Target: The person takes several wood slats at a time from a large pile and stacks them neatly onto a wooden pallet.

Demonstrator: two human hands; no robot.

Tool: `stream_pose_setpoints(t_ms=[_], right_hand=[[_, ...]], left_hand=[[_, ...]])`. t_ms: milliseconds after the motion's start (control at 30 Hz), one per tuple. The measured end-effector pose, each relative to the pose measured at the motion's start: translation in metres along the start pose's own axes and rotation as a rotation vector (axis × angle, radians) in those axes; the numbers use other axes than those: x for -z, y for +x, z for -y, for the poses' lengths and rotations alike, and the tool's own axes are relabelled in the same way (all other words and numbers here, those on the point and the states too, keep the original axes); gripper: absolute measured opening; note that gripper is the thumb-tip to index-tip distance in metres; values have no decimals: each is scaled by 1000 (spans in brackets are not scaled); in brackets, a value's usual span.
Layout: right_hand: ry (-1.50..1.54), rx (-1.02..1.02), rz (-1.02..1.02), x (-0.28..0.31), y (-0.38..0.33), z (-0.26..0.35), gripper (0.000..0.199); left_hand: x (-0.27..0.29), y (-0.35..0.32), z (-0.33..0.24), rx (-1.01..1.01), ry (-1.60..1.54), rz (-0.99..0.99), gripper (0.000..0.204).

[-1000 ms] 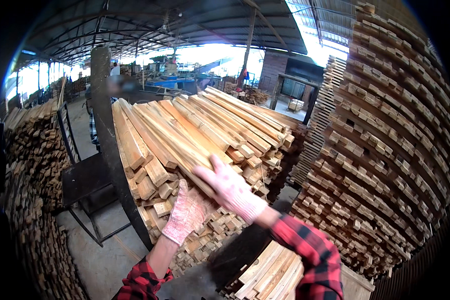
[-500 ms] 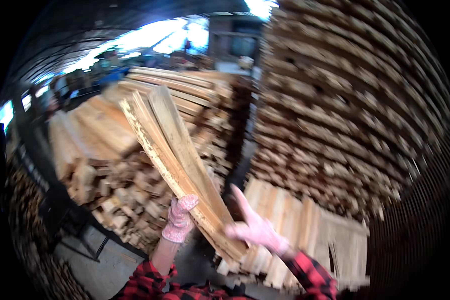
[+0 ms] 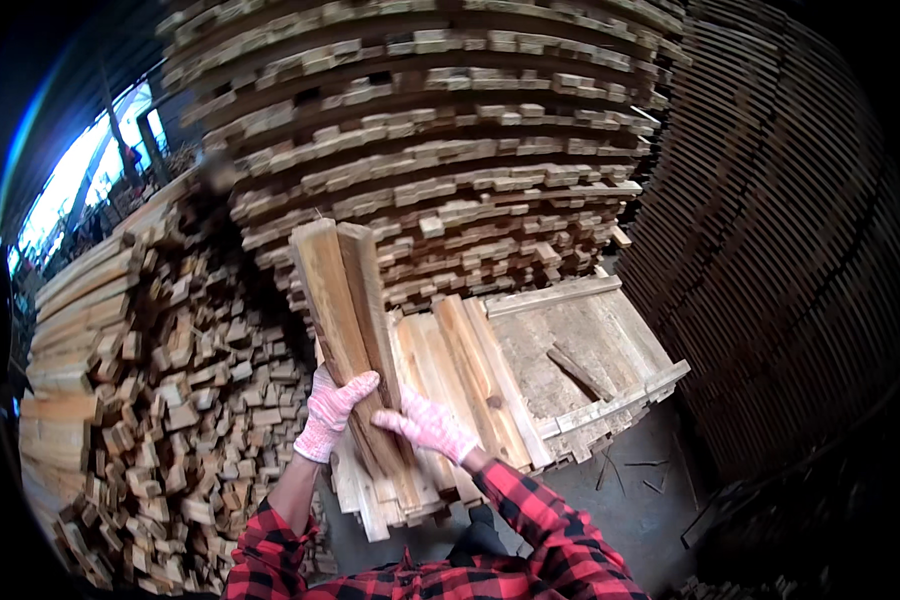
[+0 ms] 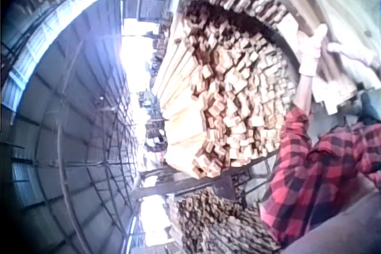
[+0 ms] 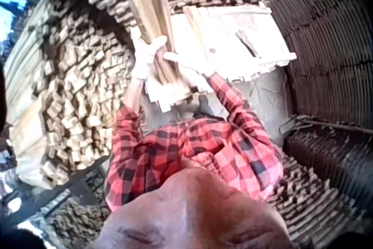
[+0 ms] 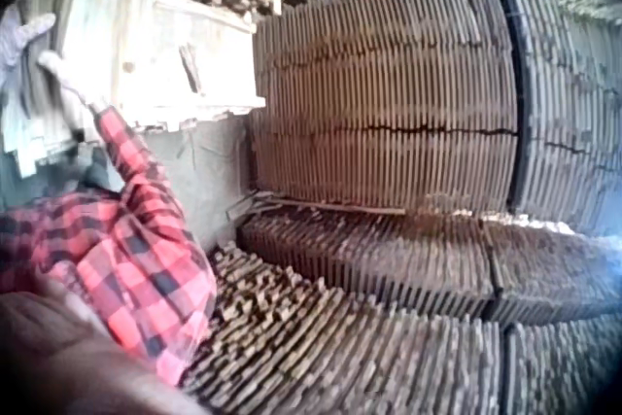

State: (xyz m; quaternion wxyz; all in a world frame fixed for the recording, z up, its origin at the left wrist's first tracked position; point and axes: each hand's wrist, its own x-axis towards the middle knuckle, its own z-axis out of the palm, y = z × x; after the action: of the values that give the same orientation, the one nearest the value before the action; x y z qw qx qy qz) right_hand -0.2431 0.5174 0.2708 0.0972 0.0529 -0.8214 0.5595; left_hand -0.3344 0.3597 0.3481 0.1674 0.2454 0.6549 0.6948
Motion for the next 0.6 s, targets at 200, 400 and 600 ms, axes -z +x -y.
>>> stream_pose_setpoints(t_ms=[200,400,600], right_hand=[[173,-235,-307,65,-56,-32,79],[-328,-605,-130,122,-81,-89,77],[-265,-697,-177,150,-97,-116,84]], left_hand=[[-87,60,81,623,-304,-1,87],[-166,72,211,716,-382,-64,102],[-225,75,243,771,-532,9,104]])
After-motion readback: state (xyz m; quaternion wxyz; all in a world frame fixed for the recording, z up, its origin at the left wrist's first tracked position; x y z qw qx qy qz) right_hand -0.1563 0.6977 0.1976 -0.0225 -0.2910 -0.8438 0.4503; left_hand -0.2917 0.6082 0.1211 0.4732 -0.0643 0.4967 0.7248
